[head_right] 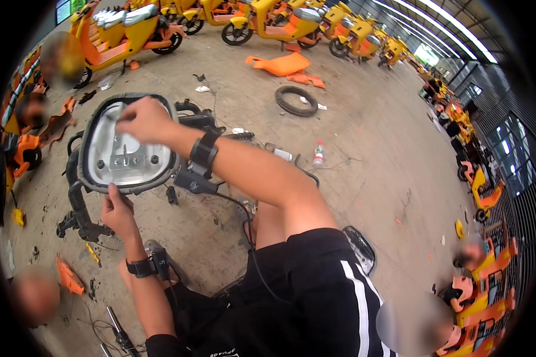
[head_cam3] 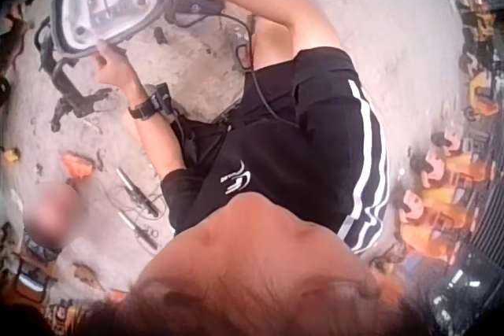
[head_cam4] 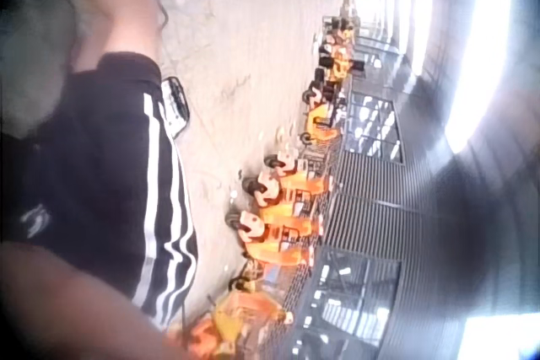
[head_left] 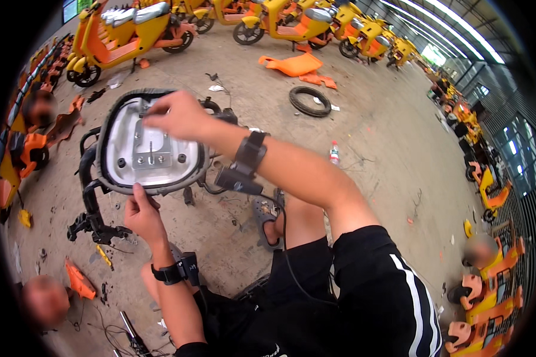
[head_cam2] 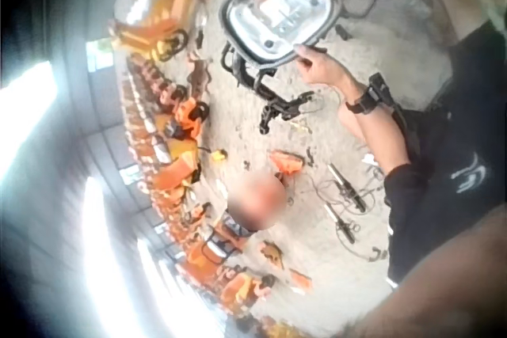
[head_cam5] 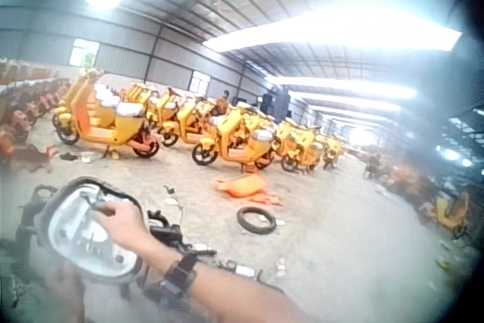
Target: The person assembles a motorcycle seat by hand while sitting on a workshop floor, inserting and tightening bolts into a metal frame attached to the underside of the seat.
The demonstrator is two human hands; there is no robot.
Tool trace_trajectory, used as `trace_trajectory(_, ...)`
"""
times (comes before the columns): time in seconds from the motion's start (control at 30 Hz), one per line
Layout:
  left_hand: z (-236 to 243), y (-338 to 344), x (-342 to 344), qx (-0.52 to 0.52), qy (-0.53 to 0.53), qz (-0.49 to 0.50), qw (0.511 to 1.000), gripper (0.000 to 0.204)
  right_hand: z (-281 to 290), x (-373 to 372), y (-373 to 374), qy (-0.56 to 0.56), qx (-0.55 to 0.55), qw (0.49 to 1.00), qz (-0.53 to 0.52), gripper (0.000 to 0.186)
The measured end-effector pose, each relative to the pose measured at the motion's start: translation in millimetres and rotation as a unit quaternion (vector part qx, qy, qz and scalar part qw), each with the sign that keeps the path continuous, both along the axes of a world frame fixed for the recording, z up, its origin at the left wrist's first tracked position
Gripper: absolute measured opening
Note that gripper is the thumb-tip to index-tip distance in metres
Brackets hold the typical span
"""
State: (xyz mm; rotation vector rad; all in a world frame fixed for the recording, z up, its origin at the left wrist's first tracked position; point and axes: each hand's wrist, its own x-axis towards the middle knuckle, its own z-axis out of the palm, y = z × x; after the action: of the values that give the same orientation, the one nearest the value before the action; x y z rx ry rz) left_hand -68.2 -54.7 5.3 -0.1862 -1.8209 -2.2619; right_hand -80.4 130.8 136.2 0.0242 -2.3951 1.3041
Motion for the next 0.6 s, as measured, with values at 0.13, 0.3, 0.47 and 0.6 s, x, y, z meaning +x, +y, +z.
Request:
trace_trajectory(0.13,5.2,1.8,0.9,0.019,-0.007,-0.004,1.000,0.044,16.3,24.7,72.8,-0.019,-0.232,0.959,-0.162,0.030)
trace_trajectory(0.3,6.6,9.1,0.7,0.034,-0.025,0.008,0.999,0.044,-12.9,95.4,304.6,0.016,-0.421,0.876,-0.236,0.009)
trace_trajectory(0.47,7.0,1.5,-1.5,0.027,-0.039,0.022,0.999,0.042,114.2,186.6,393.1,0.304,-0.347,0.792,-0.400,0.015)
trace_trajectory(0.6,4.0,5.2,0.0,0.032,-0.028,0.043,0.998,0.040,154.7,171.7,363.2,0.185,-0.365,0.847,-0.341,0.016)
